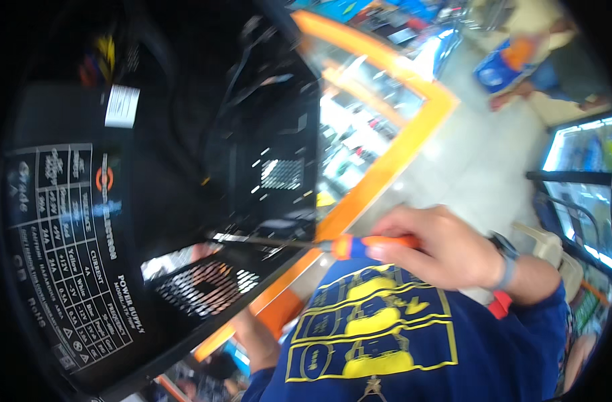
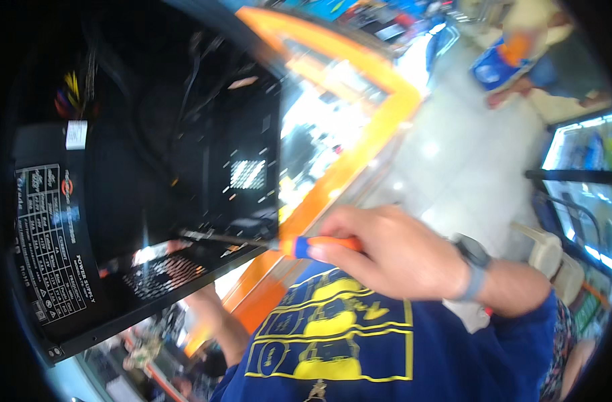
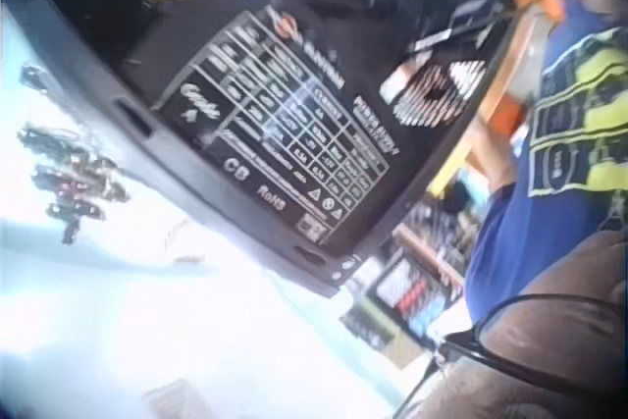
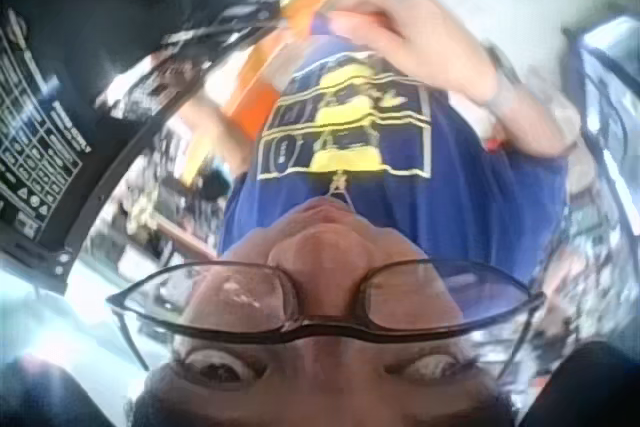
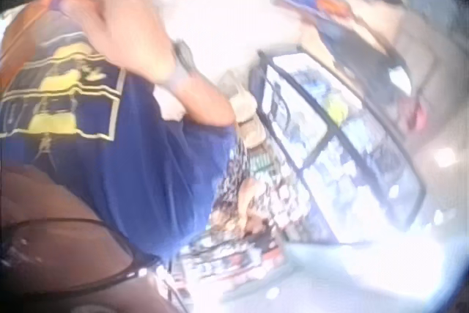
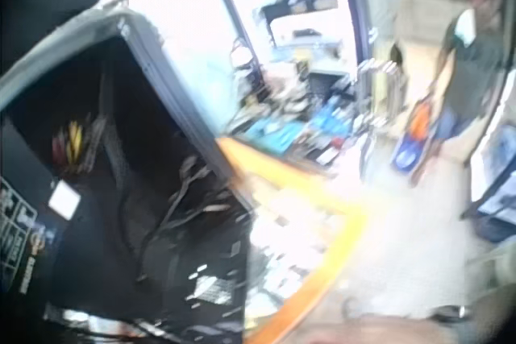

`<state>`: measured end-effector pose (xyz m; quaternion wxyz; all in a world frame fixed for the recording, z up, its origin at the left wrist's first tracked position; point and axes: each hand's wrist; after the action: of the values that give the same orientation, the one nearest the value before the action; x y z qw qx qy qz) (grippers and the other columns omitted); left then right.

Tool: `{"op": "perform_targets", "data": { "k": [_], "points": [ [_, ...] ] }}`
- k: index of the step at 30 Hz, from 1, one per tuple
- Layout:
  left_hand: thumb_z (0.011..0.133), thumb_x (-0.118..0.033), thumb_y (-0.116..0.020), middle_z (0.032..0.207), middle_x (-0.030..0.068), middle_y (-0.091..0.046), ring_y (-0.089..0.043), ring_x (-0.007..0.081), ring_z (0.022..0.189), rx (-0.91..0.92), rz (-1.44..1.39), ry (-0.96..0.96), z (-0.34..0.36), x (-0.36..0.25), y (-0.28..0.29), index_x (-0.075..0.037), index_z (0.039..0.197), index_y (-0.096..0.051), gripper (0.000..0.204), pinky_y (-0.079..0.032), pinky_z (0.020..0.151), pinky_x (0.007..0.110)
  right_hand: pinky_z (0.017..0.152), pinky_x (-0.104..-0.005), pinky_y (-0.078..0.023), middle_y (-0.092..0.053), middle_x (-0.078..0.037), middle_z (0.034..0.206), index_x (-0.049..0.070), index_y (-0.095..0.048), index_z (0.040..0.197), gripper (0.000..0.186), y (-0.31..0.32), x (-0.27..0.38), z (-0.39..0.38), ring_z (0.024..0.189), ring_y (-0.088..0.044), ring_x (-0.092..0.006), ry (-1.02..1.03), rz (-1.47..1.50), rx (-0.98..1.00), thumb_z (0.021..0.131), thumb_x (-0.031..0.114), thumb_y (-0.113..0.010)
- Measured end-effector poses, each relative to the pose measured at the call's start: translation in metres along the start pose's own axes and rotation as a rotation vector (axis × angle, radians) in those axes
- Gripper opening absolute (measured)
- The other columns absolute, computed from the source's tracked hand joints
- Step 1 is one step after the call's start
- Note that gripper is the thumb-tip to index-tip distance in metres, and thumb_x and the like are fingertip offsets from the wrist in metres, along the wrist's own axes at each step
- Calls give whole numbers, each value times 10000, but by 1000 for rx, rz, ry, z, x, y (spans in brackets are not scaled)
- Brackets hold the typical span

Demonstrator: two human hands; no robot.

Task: The person unscrews and removes panels from a computer tower using a power screwdriver and a manual screwdriver on a service counter.

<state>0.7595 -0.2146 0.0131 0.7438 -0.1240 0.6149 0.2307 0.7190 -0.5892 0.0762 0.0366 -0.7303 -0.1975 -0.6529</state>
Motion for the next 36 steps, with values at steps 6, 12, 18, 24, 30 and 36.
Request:
{"op": "perform_targets", "data": {
  "k": [6,12,18,24,30,36],
  "points": [
    [1039,-125,-447,1151,127,-608,-610,204,1088,-58,-104,-26,-9,8,5,85,1255,-571,326,-514,918,310,629,-342,-507,-677,-111,754,-7,-642,999,396,-2,-21,13,675,-663,-218,130,-4,39,959,386,-659],
    [1030,-218,-474,1262,159,-607,-598,217,1135,206,68,-46,-8,1,-2,80,1342,-535,436,-471,1001,326,486,-247,-433,-633,-31,710,-5,-635,993,458,17,-6,11,523,-560,-94,-355,313,343,1015,446,-555],
    [1028,-177,-443,1388,160,-565,-589,203,1139,211,85,-28,-8,-2,-3,53,1401,-523,445,-495,931,310,486,-232,-413,-582,-11,742,-1,-626,1041,542,1,-8,8,576,-529,-60,-169,168,245,981,536,-582],
    [977,-241,-500,1163,108,-659,-621,169,1034,240,-10,33,3,31,10,48,1288,-593,435,-494,852,301,485,-232,-420,-620,-28,805,5,-581,1092,385,2,2,18,561,-529,-60,-415,284,363,953,342,-704],
    [995,-137,-445,1425,156,-552,-518,268,1325,368,-43,2,-6,-8,5,12,1441,-495,472,-401,1085,373,492,-229,-432,-649,-46,841,17,-603,1058,396,5,5,15,592,-556,-71,-492,292,361,1031,407,-546],
    [1017,-112,-410,1452,160,-535,-500,250,1348,463,-217,16,-7,-23,16,-3,1454,-480,456,-362,1121,360,479,-243,-437,-644,-89,833,-5,-577,1107,340,0,7,12,511,-531,-104,-396,215,262,1062,318,-479]
  ]
}}
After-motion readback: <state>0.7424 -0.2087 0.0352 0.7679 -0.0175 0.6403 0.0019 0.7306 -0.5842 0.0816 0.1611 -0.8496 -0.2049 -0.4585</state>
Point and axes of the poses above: each hand's wrist, its own z-axis towards the middle knuckle, its own y-axis out of the back of the hand, x = y × z
